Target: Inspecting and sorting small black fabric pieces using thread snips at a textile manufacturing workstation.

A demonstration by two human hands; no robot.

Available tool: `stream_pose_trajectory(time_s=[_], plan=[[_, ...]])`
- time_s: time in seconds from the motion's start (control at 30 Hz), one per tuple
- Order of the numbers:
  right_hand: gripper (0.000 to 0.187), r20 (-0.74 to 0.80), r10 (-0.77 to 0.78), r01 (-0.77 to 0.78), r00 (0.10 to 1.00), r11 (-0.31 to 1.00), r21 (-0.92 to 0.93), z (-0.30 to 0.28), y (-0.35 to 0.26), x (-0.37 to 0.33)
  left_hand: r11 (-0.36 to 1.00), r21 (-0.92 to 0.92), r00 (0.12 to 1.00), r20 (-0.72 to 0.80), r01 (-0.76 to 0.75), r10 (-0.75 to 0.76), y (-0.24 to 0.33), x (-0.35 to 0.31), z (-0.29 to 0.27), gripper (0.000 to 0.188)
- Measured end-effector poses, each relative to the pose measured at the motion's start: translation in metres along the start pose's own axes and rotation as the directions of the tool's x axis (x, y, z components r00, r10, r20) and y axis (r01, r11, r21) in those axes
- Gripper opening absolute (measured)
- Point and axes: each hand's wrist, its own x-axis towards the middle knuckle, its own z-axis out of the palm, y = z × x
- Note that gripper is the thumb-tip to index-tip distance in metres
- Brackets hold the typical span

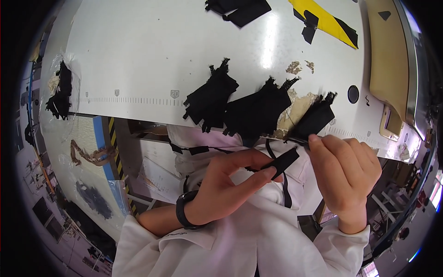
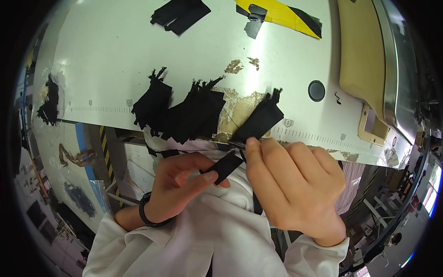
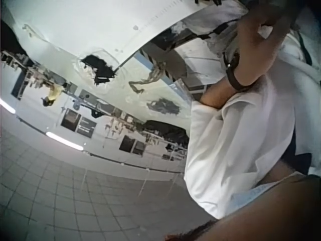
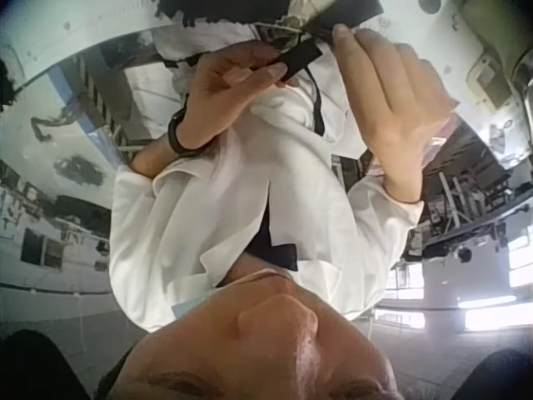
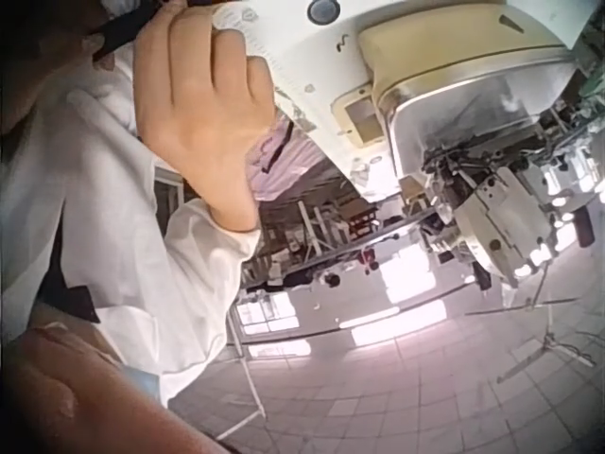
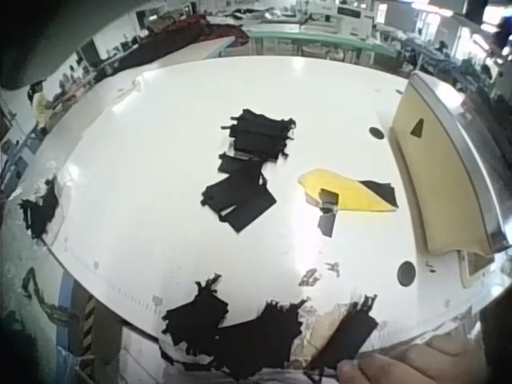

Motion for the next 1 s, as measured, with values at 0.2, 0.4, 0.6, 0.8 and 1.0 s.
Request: stream_pose_trajectory(time_s=[0.2,0.4,0.6,0.8,1.0], plan=[[0.035,0.024,0.363,-0.332,0.931,0.821,0.464,-0.005,-0.001,-0.011,0.999,0.025,0.999,0.035,-0.037,0.036,0.001,-0.002,0.002,0.016],[0.016,0.130,0.533,-0.454,0.836,0.538,0.710,-0.008,0.011,-0.007,0.999,0.029,0.998,0.064,-0.023,0.021,0.008,-0.003,0.002,0.017],[0.015,0.110,0.617,-0.548,0.779,0.585,0.598,0.013,0.030,0.013,0.999,-0.011,0.999,-0.025,-0.049,0.048,-0.004,0.005,-0.003,0.016],[0.032,-0.099,0.220,-0.204,0.971,0.967,0.153,-0.009,0.011,-0.005,0.992,-0.128,1.000,-0.027,-0.004,0.001,0.002,0.003,0.002,0.017],[0.023,0.014,-0.077,0.077,0.997,0.996,-0.039,0.000,-0.003,0.005,0.994,-0.108,1.000,-0.009,0.008,-0.009,-0.001,-0.001,0.002,0.019]])
